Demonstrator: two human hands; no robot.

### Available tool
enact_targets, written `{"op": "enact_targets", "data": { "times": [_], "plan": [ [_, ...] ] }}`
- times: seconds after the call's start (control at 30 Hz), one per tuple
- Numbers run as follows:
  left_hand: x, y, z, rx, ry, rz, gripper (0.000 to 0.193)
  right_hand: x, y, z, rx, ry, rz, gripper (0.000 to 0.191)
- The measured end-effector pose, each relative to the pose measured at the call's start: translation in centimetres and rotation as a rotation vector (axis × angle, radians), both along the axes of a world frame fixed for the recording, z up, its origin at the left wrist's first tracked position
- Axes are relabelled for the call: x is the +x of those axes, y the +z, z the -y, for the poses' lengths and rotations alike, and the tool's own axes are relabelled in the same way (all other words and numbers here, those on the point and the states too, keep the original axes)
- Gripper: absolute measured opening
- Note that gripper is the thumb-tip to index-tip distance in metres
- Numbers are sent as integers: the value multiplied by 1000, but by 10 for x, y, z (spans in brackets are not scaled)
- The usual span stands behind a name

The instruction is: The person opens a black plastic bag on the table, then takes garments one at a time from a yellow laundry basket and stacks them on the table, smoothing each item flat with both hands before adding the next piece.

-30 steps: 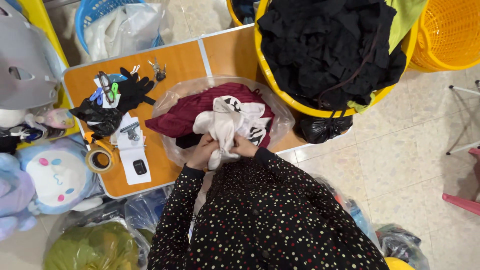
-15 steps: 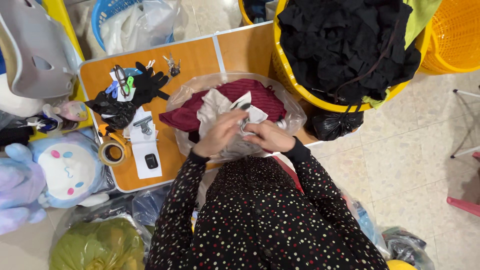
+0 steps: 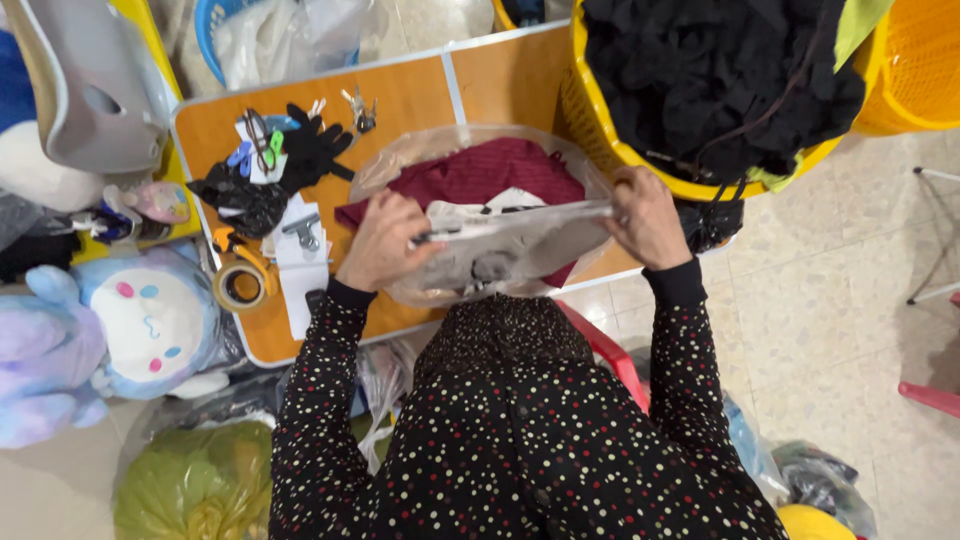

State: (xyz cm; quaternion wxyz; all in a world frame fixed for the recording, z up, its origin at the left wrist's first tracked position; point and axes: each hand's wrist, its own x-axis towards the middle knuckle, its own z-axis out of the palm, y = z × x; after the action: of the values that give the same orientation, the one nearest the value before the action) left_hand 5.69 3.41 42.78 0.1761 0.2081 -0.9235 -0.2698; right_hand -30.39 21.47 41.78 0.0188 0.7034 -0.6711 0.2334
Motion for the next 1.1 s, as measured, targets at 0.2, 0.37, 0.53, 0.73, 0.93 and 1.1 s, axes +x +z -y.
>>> {"op": "enact_targets", "data": {
  "times": [0.2,0.37,0.53,0.73,0.93,1.1],
  "plan": [
    [3,-25,-20,321,278,-155,29,48,-64,1,215,-263,657,23],
    [-31,-47,-63,593,244,-259,31,124,-86,25,289,244,1053,70],
    [-34,-61,-65,398,240,-661,78,141,-50,45,343,123,1087,26],
    [-29,-127,-58,102,327,-161,53,123,-4,30,64,358,1279,28],
    [-5,-128,-32,566,525,-439,29,53,-19,4,-339,-32,1805,24],
    [-20,-102,-27,141,485,-308,36,6,-94,-15,-239,-240,1840,34]
  ]
}}
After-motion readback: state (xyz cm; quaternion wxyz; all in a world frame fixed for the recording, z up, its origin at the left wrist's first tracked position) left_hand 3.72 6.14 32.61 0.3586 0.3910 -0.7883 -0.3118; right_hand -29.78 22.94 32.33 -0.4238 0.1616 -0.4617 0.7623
